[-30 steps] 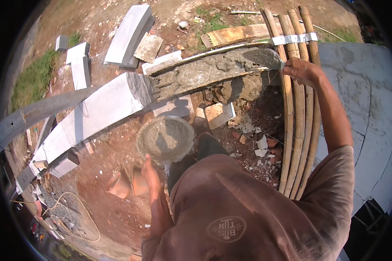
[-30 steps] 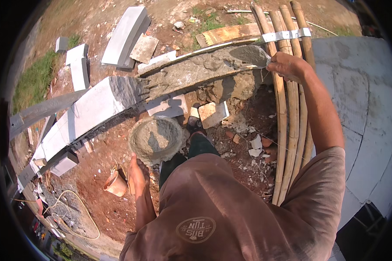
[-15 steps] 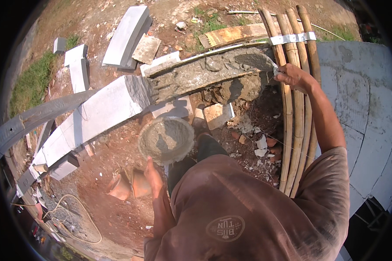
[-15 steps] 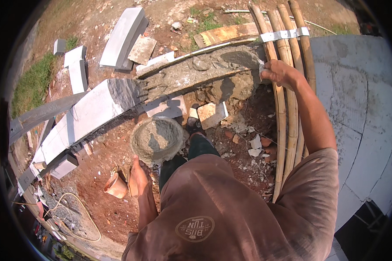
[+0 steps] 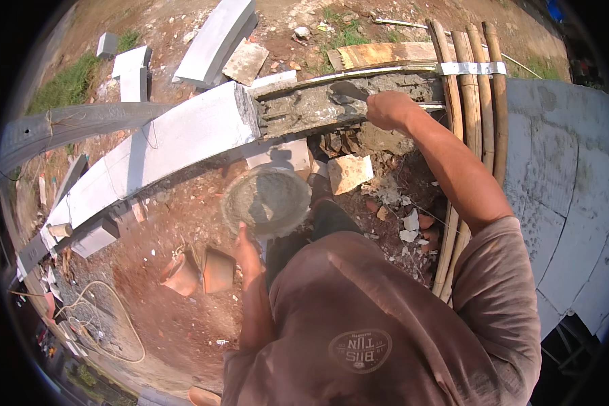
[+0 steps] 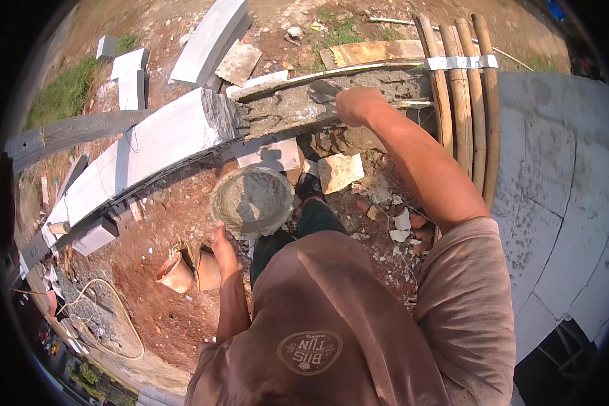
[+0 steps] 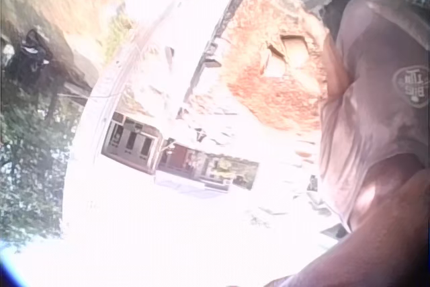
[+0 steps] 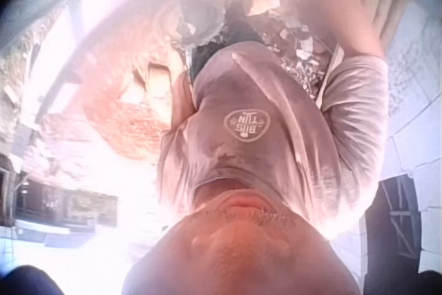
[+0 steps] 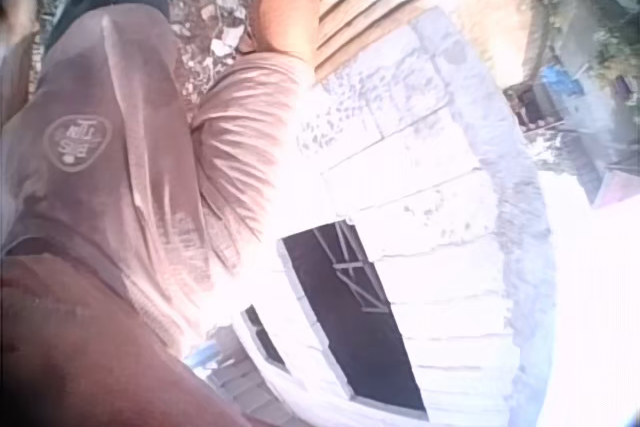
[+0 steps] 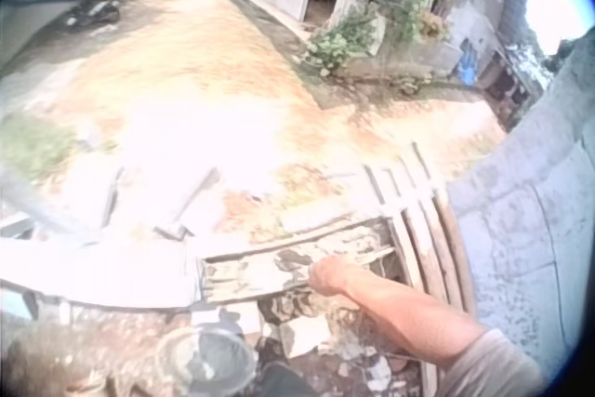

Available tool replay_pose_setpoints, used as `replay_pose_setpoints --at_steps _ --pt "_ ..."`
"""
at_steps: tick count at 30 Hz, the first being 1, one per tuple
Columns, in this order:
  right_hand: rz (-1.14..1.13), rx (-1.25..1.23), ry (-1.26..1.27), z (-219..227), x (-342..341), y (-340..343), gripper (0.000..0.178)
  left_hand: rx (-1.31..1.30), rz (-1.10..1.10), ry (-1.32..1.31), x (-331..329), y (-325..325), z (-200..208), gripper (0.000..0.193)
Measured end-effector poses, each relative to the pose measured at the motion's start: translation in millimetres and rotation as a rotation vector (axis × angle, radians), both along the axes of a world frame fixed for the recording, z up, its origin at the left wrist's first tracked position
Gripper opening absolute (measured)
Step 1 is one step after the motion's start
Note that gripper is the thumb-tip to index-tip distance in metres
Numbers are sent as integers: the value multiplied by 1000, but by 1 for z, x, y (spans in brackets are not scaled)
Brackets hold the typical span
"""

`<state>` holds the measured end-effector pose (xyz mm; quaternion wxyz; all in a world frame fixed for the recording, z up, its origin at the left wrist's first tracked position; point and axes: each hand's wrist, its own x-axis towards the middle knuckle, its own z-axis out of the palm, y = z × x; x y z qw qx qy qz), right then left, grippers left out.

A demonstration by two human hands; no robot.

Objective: The person scoops wet cement from a bucket using a trowel and applies it to a low wall or curb. They repeatedly smooth the cement along the top edge of the structure.

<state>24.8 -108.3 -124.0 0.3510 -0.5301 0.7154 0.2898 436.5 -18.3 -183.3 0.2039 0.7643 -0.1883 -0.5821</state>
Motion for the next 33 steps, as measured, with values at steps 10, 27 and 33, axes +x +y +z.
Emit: replay_pose_setpoints --at_steps 10,27,33 --pt "-40 -279 64 22 -40 57 38 12 94 -6 18 4 -5 39" --pt "-79 -49 -253 -22 -12 26 43 -39 186 -6 32 2 -11 39" --pt "-115 -166 -402 -1 6 18 44 -8 201 -6 31 1 -11 40"
